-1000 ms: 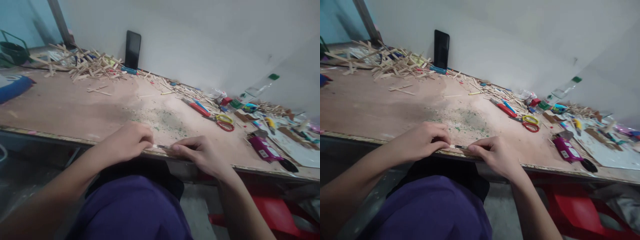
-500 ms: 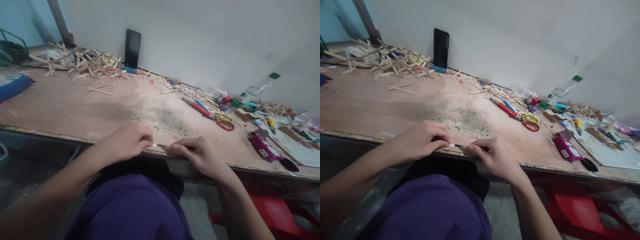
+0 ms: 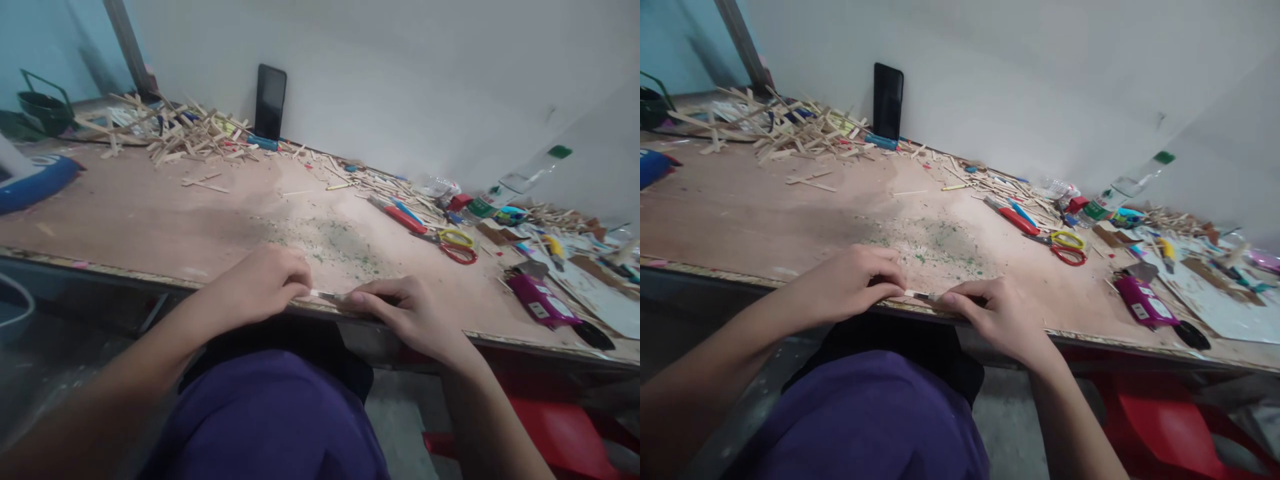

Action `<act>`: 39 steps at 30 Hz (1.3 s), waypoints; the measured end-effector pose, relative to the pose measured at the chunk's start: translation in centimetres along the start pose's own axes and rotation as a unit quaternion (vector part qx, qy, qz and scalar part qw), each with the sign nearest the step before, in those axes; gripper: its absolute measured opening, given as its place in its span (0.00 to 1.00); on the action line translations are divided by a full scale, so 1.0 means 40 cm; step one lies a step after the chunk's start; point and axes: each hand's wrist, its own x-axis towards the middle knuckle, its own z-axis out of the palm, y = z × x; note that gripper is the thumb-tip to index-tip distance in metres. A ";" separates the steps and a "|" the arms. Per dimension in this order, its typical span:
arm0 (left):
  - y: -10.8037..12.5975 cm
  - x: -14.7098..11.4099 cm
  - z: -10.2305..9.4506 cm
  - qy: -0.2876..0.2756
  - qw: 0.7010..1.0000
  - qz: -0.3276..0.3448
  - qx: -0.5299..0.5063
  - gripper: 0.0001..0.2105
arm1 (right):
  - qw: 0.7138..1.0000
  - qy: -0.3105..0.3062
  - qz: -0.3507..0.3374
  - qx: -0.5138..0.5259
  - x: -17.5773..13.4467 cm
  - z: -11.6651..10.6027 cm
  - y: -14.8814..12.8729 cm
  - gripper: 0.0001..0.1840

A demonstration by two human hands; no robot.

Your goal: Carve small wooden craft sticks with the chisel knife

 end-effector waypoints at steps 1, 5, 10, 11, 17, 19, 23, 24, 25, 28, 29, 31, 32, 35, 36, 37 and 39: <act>0.000 0.000 0.001 0.000 1.000 0.000 -0.001 0.10 | 1.000 0.001 0.001 0.000 0.000 0.001 0.000 0.21; -0.002 -0.004 0.001 0.006 1.000 0.007 -0.005 0.11 | 1.000 0.003 0.009 0.001 0.000 0.003 0.002 0.20; -0.008 -0.003 0.003 0.014 1.000 0.018 -0.016 0.11 | 1.000 0.006 0.019 0.001 0.005 0.001 0.004 0.21; -0.009 -0.002 0.004 0.014 1.000 0.019 -0.018 0.11 | 1.000 0.005 0.019 0.003 0.007 0.001 0.003 0.21; -0.006 -0.003 0.004 0.014 1.000 0.016 -0.017 0.12 | 1.000 0.006 0.011 0.017 0.015 0.010 0.010 0.19; -0.006 -0.003 0.004 0.015 1.000 0.016 -0.015 0.11 | 1.000 0.012 0.016 0.020 0.011 0.007 0.019 0.19; -0.009 -0.003 0.006 0.015 1.000 0.019 -0.011 0.11 | 0.999 0.017 0.025 0.027 -0.001 -0.004 0.034 0.20; -0.009 -0.003 0.006 0.016 1.000 0.019 -0.010 0.11 | 0.999 0.017 0.025 0.028 -0.002 -0.005 0.036 0.20; -0.009 -0.002 0.006 0.016 1.000 0.019 -0.008 0.11 | 0.999 0.017 0.025 0.028 -0.003 -0.005 0.037 0.20; -0.007 -0.002 0.005 0.015 1.000 0.018 -0.004 0.11 | 0.999 0.017 0.020 0.025 -0.001 0.001 0.038 0.19; -0.006 -0.003 0.005 0.014 1.000 0.017 -0.002 0.11 | 0.999 0.018 0.017 0.024 0.000 0.004 0.038 0.19; -0.005 -0.005 0.004 0.013 1.000 0.014 0.000 0.11 | 0.999 0.025 0.008 0.018 0.000 0.010 0.037 0.18; -0.005 -0.006 0.004 0.014 1.000 0.014 0.000 0.11 | 0.999 0.030 0.003 0.015 0.000 0.012 0.037 0.18; -0.007 -0.011 0.005 0.020 1.000 0.018 0.000 0.11 | 0.999 0.046 -0.008 0.003 -0.002 0.018 0.037 0.17; -0.008 -0.012 0.006 0.022 1.000 0.022 -0.001 0.11 | 0.999 0.049 -0.011 0.001 -0.003 0.020 0.036 0.17; -0.010 -0.013 0.006 0.023 0.999 0.027 -0.002 0.11 | 0.999 0.050 -0.013 -0.001 -0.002 0.021 0.034 0.17; -0.014 -0.013 0.006 0.026 0.999 0.037 -0.008 0.11 | 0.999 0.046 -0.016 -0.002 0.000 0.023 0.027 0.17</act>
